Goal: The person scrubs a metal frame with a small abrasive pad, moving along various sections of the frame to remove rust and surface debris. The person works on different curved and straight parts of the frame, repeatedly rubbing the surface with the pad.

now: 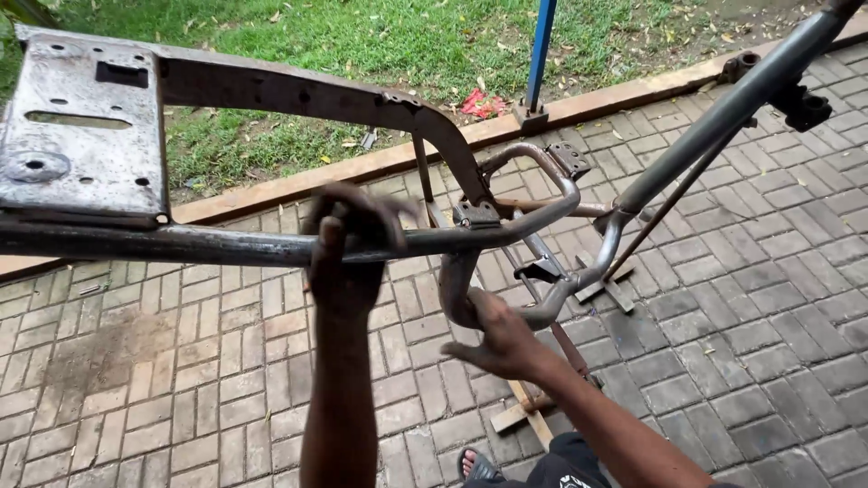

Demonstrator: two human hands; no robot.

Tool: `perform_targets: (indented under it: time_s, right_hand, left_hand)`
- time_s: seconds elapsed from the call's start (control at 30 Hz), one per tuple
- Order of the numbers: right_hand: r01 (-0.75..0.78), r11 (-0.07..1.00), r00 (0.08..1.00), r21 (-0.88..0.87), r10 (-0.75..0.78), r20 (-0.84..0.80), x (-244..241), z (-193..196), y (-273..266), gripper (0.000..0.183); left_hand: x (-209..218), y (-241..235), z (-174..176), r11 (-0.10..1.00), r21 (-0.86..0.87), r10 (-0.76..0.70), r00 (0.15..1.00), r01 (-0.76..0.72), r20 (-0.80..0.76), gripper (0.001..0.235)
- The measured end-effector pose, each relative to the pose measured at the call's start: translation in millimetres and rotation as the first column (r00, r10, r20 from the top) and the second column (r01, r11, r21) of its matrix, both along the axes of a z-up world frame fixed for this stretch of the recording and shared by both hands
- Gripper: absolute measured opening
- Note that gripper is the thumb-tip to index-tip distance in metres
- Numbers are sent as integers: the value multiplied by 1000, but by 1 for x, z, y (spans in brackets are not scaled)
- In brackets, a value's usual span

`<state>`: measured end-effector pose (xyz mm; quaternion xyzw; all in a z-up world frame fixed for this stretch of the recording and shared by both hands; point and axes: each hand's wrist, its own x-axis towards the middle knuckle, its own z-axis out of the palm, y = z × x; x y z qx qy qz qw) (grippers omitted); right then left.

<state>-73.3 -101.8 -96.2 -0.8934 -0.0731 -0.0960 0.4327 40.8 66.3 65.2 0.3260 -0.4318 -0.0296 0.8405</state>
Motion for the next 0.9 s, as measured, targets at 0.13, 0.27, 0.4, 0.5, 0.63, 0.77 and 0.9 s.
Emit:
perform_targets:
  time_s: [0.13,0.27,0.4,0.5,0.63,0.77,0.9]
  right_hand:
    - [154,862,987,483,-155,-39,31,37,40,65]
    - [332,616,901,714,-431,-48,47,54,50,39]
    - [449,825,864,345,-499,69,27,30,58,26]
    - [440,854,898,278,-424,-119,25,31,53,26]
    - [406,795,899,451,-435,-42,52,30,44,27]
    - [255,803,848,539,-453,274,44,32,54,28]
    - [253,965,835,74,-257,487,18,-49,11,30]
  left_hand:
    - [14,-17,-28,979,-172,-112,993,106,-24,38]
    - [9,-21,-25,967,-233,-103,995,102,7,38]
    - [4,-20,-22,972,-213,-105,994,99,-13,40]
    - [1,-16,-22,970,-216,-128,990,111,-67,46]
    - [7,-22,-21,957,-256,-163,983,137,-84,43]
    - [3,-21,-21,971,-220,-92,996,91,7,35]
    - [4,-27,-19,970,-236,-48,998,56,40,35]
